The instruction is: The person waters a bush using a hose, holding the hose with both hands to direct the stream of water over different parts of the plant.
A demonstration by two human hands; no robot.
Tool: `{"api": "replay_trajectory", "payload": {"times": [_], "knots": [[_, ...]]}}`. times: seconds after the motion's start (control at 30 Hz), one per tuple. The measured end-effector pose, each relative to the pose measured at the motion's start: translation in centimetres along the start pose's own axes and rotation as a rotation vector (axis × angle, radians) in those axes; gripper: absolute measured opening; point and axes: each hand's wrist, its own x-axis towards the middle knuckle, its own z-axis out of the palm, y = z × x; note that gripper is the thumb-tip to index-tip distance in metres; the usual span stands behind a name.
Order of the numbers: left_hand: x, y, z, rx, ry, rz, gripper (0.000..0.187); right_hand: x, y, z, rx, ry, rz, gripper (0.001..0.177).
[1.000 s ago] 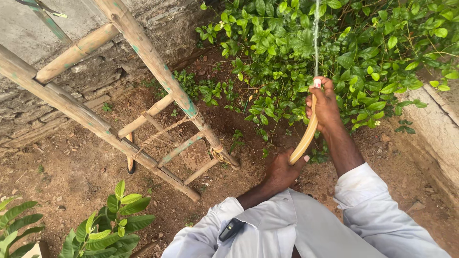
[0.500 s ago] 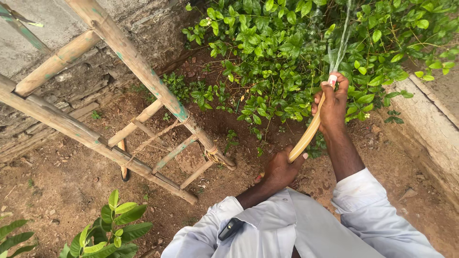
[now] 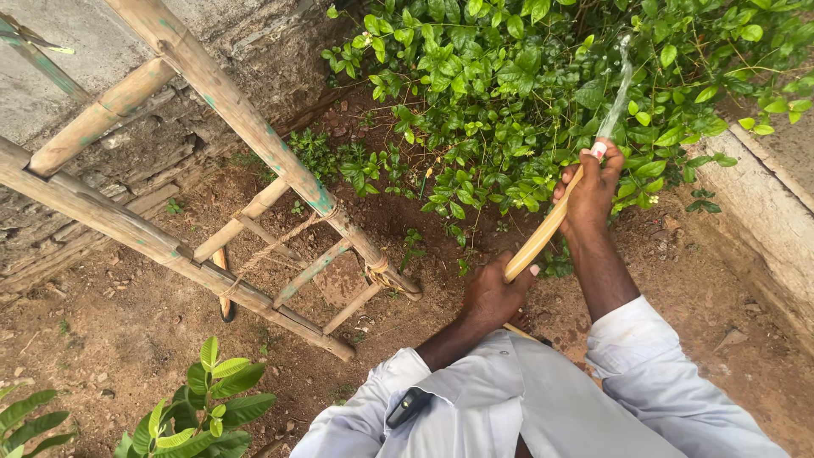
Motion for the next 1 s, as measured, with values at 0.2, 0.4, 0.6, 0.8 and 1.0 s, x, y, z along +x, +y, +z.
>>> {"api": "replay_trajectory", "payload": {"times": [0.2,0.4,0.6,0.8,1.0], "knots": [[-0.5,0.2,-0.1,-0.012,-0.040,-0.026,0.034,-0.3,-0.8,1.9,-0.110,-0.130,0.177,0.024],[-1.0,-0.3,-0.5,-0.018,-0.035,-0.035,0.033,-0.4,-0.6,4.1,-0.118,-0.260,0.156,0.029],[-1.0,-1.9,-0.2,-0.003,0.024,-0.029,0.034,-0.9,0.6,5.7,-0.123,-0.350,0.129,0.034],[-1.2,-3.0,-0.2,-0.033,0.053,0.030,0.035,-2.1,0.4,7.1,-0.199,-0.403,0.121,0.040],[-1.2,-3.3,-0.4,-0.067,0.056,-0.024,0.037,-2.4,0.3,8.5,-0.265,-0.407,0.082,0.038]]}}
